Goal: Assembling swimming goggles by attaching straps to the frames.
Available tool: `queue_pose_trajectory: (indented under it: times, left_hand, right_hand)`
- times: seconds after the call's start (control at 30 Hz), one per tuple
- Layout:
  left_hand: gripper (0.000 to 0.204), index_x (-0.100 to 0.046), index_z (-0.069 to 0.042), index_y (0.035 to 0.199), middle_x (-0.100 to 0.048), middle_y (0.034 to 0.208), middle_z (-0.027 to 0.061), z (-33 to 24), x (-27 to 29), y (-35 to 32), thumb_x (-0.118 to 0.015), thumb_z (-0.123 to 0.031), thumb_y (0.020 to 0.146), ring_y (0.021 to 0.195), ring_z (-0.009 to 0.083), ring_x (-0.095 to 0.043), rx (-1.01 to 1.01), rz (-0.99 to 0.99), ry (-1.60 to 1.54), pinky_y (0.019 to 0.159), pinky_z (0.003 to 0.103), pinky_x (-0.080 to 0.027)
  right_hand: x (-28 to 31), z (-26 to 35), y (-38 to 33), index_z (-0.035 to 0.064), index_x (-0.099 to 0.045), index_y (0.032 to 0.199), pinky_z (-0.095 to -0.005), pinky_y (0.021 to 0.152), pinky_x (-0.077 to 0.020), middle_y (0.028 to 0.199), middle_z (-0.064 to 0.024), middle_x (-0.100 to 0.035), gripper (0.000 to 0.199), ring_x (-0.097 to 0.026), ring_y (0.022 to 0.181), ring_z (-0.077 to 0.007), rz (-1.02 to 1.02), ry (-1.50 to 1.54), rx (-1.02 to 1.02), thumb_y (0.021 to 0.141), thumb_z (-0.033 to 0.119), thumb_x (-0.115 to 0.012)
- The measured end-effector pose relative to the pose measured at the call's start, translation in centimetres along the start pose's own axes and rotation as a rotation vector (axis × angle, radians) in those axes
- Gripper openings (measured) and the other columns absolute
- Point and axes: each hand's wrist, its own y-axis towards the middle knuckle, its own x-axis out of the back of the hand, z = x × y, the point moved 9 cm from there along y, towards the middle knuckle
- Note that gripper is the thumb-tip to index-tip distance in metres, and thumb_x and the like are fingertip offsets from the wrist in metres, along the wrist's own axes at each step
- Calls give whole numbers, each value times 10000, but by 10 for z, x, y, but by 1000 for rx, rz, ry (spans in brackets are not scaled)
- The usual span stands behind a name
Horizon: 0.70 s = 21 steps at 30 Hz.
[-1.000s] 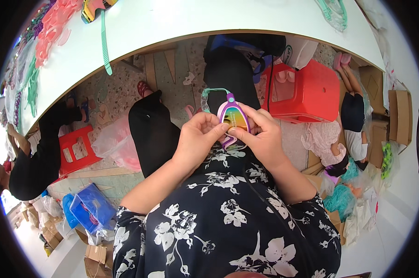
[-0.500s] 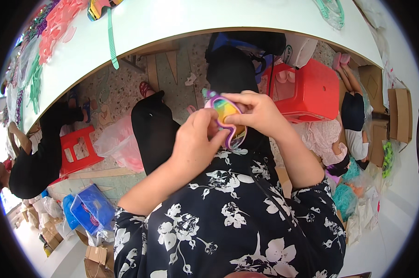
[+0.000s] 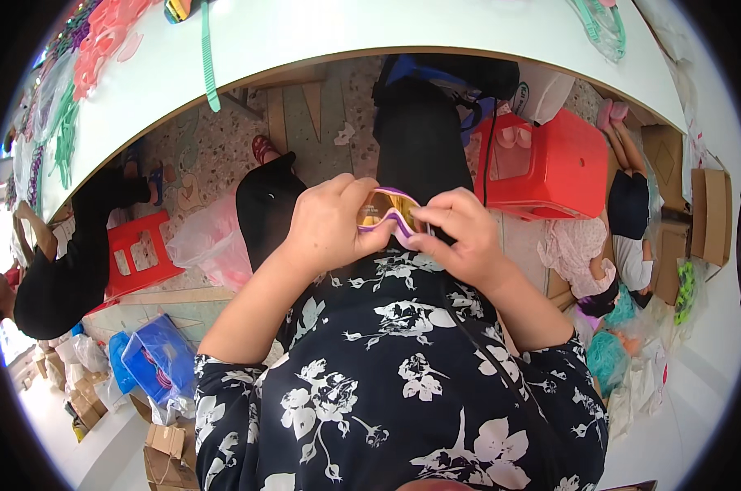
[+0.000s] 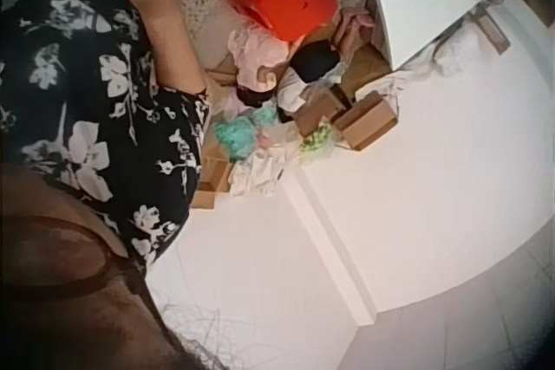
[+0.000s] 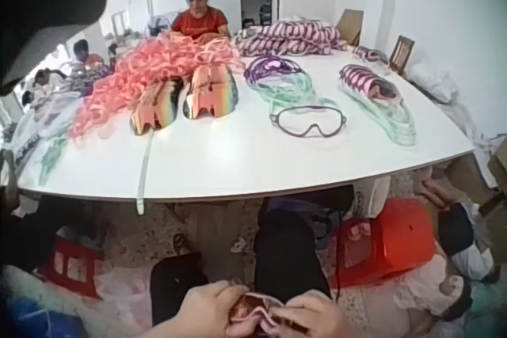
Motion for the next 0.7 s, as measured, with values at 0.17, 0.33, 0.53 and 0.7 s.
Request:
queue_pose_trajectory:
  times: [0.17, 0.33, 0.53, 0.7]
  left_hand:
    - [430, -684, 0, 989, -644, 789, 134, 4, -6, -5, -799, -328, 737, 679, 309, -672, 54, -39, -49, 593, 396, -546]
    - [423, -671, 10, 1009, -648, 803, 142, 0, -5, -18, -801, -287, 737, 687, 306, -664, 31, -73, -40, 600, 382, -543]
    - [414, -666, 5, 1048, -649, 824, 141, -5, 13, -21, -788, -242, 740, 698, 304, -657, 37, -144, -126, 628, 362, -541]
    - [452, -646, 1, 1110, -650, 842, 147, -16, 12, -26, -780, -230, 746, 711, 307, -664, -39, -128, -214, 644, 363, -547]
  right_hand:
    - [-10, 9, -13, 0, -702, 1061, -376, 694, -498, 948, -105, -622, 346, -603, 801, -277, -10, -140, 126, 753, 87, -831]
    - [-13, 15, -11, -6, -697, 1058, -387, 683, -505, 960, -112, -615, 339, -599, 790, -289, 50, -137, 222, 747, 53, -817]
    - [-3, 8, 18, -9, -671, 1062, -331, 644, -515, 912, -120, -614, 451, -604, 739, -257, 126, 7, 112, 698, 158, -878]
    - [-15, 1, 11, -24, -645, 1139, -326, 665, -524, 900, -143, -624, 592, -625, 742, -258, 142, 90, -47, 645, 216, -867]
